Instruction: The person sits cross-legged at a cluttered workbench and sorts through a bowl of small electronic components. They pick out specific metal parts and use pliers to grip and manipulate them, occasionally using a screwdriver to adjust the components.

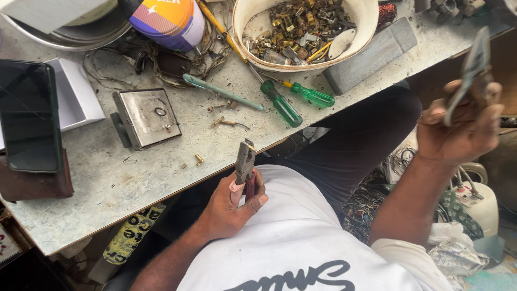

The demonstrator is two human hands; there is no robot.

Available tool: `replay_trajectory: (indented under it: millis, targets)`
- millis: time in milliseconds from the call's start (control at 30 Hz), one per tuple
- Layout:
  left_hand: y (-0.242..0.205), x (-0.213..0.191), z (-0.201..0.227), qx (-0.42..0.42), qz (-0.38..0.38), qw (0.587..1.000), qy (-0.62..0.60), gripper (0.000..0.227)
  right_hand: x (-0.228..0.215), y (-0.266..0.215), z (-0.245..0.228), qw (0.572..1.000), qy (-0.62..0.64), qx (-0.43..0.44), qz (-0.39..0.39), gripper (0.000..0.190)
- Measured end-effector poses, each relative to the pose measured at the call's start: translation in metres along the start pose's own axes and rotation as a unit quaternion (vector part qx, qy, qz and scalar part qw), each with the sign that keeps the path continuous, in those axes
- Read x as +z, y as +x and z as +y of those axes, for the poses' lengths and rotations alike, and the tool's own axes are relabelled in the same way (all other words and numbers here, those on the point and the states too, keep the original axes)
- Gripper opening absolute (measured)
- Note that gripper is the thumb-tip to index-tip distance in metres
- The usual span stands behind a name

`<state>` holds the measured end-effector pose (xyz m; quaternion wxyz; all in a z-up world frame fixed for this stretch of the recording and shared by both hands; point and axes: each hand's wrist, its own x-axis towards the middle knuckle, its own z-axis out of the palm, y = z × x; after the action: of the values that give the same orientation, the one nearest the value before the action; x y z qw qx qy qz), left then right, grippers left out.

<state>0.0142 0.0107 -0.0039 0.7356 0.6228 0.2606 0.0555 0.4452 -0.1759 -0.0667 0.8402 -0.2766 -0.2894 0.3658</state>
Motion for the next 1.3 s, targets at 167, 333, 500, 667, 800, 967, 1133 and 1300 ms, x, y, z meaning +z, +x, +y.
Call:
replay_trajectory:
  millis: [167,333,500,667,800,967,1133,1300]
  targets:
    - [-0.001,0.001,0.005,0.010,0.002,1.000,-0.005,0.019,0.061,-0.037,0.066,0.974,0.211,0.077,-0.032,0.052]
    - [-0.002,0.001,0.008,0.013,0.017,1.000,0.007,0.021,0.113,-0.076,0.106,0.960,0.165,0.213,-0.073,0.052]
    - [-0.004,0.003,0.013,0.019,0.029,0.999,0.000,0.023,0.140,-0.078,0.117,0.933,0.143,0.312,-0.108,0.046]
    - [-0.004,0.004,0.018,0.016,0.047,0.999,-0.010,0.026,0.157,-0.073,0.118,0.914,0.066,0.363,-0.167,0.030]
    - [-0.004,0.002,0.021,0.016,0.070,0.997,0.007,0.028,0.173,-0.071,0.117,0.921,-0.024,0.329,-0.209,0.027]
    - [-0.004,0.004,0.020,0.075,0.117,0.989,0.051,0.028,0.197,-0.061,0.113,0.901,-0.179,0.309,-0.246,0.035]
    - [-0.005,0.006,0.017,0.071,0.154,0.981,0.093,0.025,0.218,-0.052,0.103,0.862,-0.324,0.321,-0.223,0.036]
    - [-0.007,0.009,0.018,0.073,0.118,0.989,0.047,0.028,0.230,-0.039,0.113,0.919,-0.338,0.072,-0.190,0.045]
